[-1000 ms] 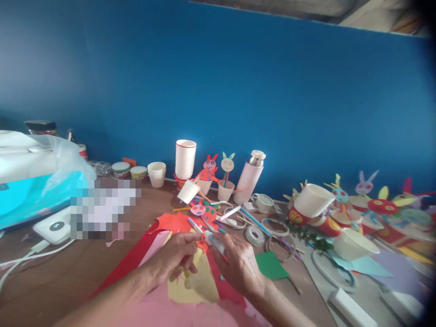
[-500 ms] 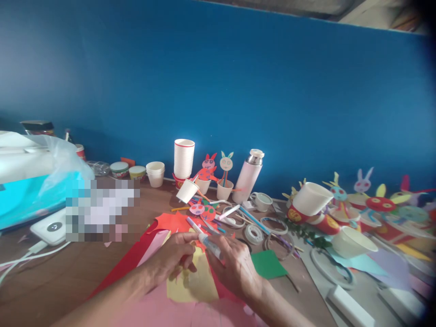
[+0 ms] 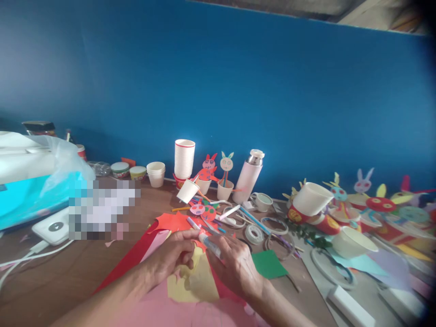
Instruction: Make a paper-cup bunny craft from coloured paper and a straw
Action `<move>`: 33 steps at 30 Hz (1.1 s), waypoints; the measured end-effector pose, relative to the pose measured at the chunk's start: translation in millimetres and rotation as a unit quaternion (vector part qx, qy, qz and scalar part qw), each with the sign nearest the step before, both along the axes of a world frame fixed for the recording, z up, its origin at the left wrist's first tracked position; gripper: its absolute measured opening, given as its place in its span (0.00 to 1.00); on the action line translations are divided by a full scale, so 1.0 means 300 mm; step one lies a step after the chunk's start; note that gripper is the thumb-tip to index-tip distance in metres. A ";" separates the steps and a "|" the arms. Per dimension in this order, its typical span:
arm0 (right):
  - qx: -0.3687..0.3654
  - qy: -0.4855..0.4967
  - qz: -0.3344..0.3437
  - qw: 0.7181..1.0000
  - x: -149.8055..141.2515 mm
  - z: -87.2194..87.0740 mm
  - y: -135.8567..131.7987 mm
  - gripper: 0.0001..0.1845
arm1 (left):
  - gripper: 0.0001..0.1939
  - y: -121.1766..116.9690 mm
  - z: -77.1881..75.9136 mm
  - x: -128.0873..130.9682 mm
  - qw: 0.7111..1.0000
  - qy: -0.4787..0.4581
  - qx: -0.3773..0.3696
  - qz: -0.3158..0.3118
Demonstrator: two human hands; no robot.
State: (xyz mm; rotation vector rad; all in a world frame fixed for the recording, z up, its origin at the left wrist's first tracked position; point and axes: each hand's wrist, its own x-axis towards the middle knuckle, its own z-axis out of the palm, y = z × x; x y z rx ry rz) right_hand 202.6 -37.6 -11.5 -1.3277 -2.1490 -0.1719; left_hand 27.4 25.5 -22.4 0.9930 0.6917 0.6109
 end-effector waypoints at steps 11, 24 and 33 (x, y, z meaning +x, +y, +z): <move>0.004 -0.005 -0.012 1.000 0.005 0.008 0.002 0.11 | 0.16 -0.003 0.019 -0.001 1.000 0.006 0.007 0.017; 0.002 -0.002 -0.019 1.000 0.004 0.007 0.002 0.10 | 0.10 0.003 0.011 -0.004 0.999 0.005 0.028 0.037; -0.003 0.016 -0.024 1.000 0.002 0.012 0.003 0.10 | 0.14 0.011 -0.011 0.000 0.993 0.056 0.048 0.096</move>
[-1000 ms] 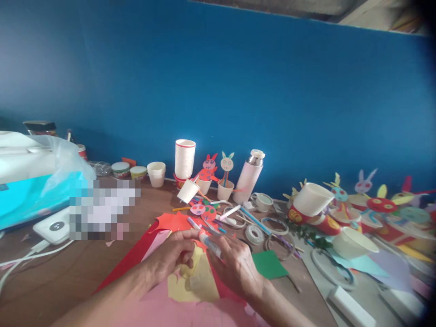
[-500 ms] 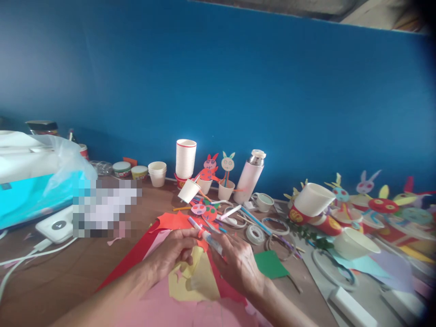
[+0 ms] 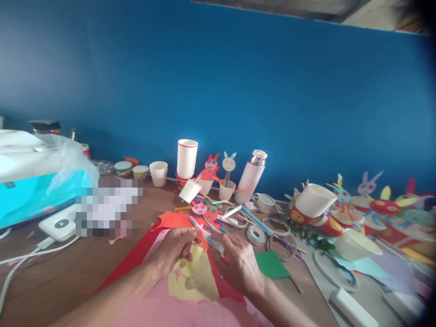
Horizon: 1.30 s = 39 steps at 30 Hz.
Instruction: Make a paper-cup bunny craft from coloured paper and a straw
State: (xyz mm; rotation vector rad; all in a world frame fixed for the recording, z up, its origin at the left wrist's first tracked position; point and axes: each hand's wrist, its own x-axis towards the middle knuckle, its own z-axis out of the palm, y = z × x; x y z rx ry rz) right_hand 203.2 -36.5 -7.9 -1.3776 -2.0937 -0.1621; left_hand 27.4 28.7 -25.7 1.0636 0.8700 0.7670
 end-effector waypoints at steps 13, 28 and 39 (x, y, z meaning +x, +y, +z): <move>-0.236 0.458 0.040 0.856 0.001 -0.011 0.047 0.08 | 0.09 -0.001 0.014 0.007 0.997 -0.064 -0.007 0.031; -0.236 0.489 0.112 0.832 -0.065 -0.022 0.006 0.10 | 0.11 -0.065 0.040 0.031 0.996 -0.064 0.059 -0.033; -0.203 0.249 0.002 0.947 -0.043 0.000 0.009 0.04 | 0.12 -0.075 0.067 0.020 0.992 0.028 0.115 -0.050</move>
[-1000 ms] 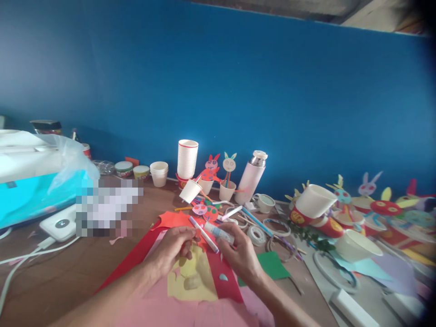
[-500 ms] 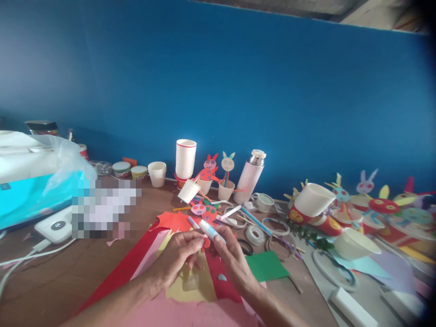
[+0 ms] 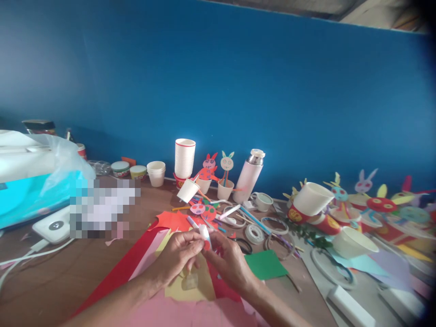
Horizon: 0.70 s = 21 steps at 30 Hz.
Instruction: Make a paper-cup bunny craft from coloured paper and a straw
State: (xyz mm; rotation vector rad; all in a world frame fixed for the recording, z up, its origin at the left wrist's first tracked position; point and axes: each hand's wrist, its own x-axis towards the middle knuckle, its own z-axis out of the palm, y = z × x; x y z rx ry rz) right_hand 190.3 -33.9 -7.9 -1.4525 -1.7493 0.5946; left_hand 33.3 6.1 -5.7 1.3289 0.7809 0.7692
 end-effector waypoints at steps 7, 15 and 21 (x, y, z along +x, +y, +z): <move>0.005 0.061 -0.019 0.998 0.020 -0.040 0.022 0.08 | 0.12 0.028 0.000 -0.007 0.999 -0.026 0.005 0.032; 0.061 0.028 -0.110 0.992 0.121 0.007 0.069 0.09 | 0.12 0.071 -0.026 -0.025 0.993 -0.036 -0.011 0.110; 0.072 -0.061 -0.124 0.988 0.157 -0.011 0.087 0.09 | 0.12 0.077 -0.040 -0.024 0.994 -0.027 -0.019 0.107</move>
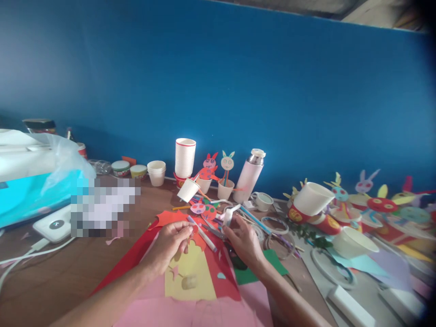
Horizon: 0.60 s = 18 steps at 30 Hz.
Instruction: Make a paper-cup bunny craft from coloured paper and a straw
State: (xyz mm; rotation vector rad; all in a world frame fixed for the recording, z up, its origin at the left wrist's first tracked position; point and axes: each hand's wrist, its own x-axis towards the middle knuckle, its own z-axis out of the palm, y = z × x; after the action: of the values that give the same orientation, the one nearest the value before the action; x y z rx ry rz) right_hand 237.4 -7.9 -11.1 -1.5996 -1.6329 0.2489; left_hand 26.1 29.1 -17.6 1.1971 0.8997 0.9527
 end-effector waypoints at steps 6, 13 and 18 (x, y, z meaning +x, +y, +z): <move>0.021 -0.060 -0.029 0.998 0.014 -0.015 0.019 0.09 | 0.11 0.008 -0.025 0.000 1.000 -0.013 -0.001 -0.001; 0.003 -0.030 -0.012 0.999 0.007 -0.004 0.018 0.08 | 0.08 0.010 -0.019 0.003 0.999 -0.039 -0.017 0.000; -0.031 -0.035 -0.003 0.999 0.007 -0.025 0.014 0.11 | 0.08 0.010 -0.023 0.001 0.999 -0.040 -0.020 -0.003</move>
State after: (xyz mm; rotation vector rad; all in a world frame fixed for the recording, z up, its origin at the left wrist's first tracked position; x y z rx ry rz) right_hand 239.6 -3.6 -18.7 -1.6768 -1.6886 0.2441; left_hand 26.2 32.2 -24.4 1.1194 0.8480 0.9669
